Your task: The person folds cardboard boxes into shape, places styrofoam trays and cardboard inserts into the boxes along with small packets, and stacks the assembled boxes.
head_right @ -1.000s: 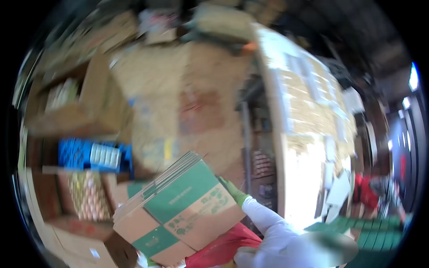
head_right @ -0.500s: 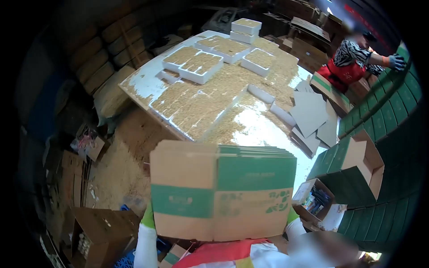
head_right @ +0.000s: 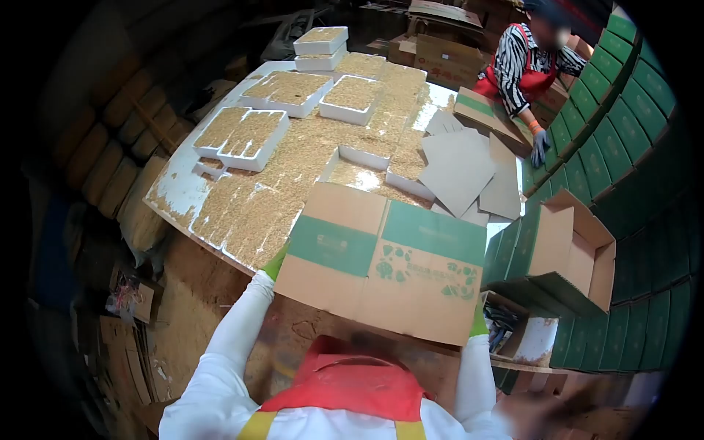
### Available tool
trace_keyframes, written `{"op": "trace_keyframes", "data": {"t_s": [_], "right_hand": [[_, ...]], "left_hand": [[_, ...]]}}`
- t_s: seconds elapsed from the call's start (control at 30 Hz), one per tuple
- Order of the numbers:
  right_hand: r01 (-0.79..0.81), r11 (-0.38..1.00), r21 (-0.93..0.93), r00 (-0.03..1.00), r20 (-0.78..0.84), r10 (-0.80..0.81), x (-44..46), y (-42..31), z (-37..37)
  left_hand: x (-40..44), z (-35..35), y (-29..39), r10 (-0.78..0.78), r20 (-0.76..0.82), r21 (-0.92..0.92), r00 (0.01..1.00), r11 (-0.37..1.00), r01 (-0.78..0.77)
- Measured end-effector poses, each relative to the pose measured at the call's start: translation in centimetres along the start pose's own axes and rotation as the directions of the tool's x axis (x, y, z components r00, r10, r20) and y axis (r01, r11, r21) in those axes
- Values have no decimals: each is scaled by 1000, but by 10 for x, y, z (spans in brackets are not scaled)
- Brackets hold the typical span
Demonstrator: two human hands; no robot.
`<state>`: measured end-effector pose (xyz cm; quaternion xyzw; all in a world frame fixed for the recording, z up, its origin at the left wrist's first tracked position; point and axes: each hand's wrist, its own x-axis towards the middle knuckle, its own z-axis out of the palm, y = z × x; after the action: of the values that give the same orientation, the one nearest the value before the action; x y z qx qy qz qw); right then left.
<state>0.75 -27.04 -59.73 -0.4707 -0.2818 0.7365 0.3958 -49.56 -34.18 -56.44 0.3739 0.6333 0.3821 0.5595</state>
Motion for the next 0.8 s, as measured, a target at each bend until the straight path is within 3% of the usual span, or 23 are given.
{"op": "trace_keyframes", "data": {"t_s": [0.2,0.33,0.37,0.43,0.47,0.5,0.53,0.57,0.6,0.63,0.7,0.73,0.8], "right_hand": [[115,993,-26,988,-102,-117,-10,39,-6],[127,992,27,989,-86,-124,-36,28,-1],[116,991,68,993,-41,-113,-43,17,2],[89,985,146,994,49,-97,-60,-19,21],[56,998,-5,998,-36,-56,-86,-48,76],[71,933,-353,980,-149,-131,-98,-41,77],[-16,759,-651,944,-259,-203,-111,-34,77],[-150,548,-823,914,-327,-240,-128,-30,91],[-38,436,-899,903,-218,-371,-128,-19,102],[-224,148,-963,837,-268,-477,-139,-11,114],[-333,48,-942,824,-315,-470,-150,-53,151],[-281,90,-956,844,-290,-451,-152,-77,160],[-169,-50,-984,908,-136,-397,-163,-118,172]], "left_hand": [[-1,-25,-13,-72,148,-144,986,985,94],[-7,-41,-9,-111,67,-220,992,968,123],[-11,-49,-1,-204,67,-317,977,924,215],[-36,-52,-1,-45,-102,-353,994,936,7],[-52,-48,1,35,-130,-263,991,962,-69],[-69,-42,8,122,-150,-170,981,974,-147],[-87,-32,13,194,-99,-87,976,975,-203],[-97,-21,25,289,-73,35,955,957,-287],[-107,-9,37,381,-45,152,924,916,-370],[-116,4,51,492,-26,310,870,832,-461],[-134,2,81,612,108,523,783,635,-568],[-138,-7,102,625,207,581,753,541,-608],[-138,-31,139,560,435,641,705,358,-679]]}}
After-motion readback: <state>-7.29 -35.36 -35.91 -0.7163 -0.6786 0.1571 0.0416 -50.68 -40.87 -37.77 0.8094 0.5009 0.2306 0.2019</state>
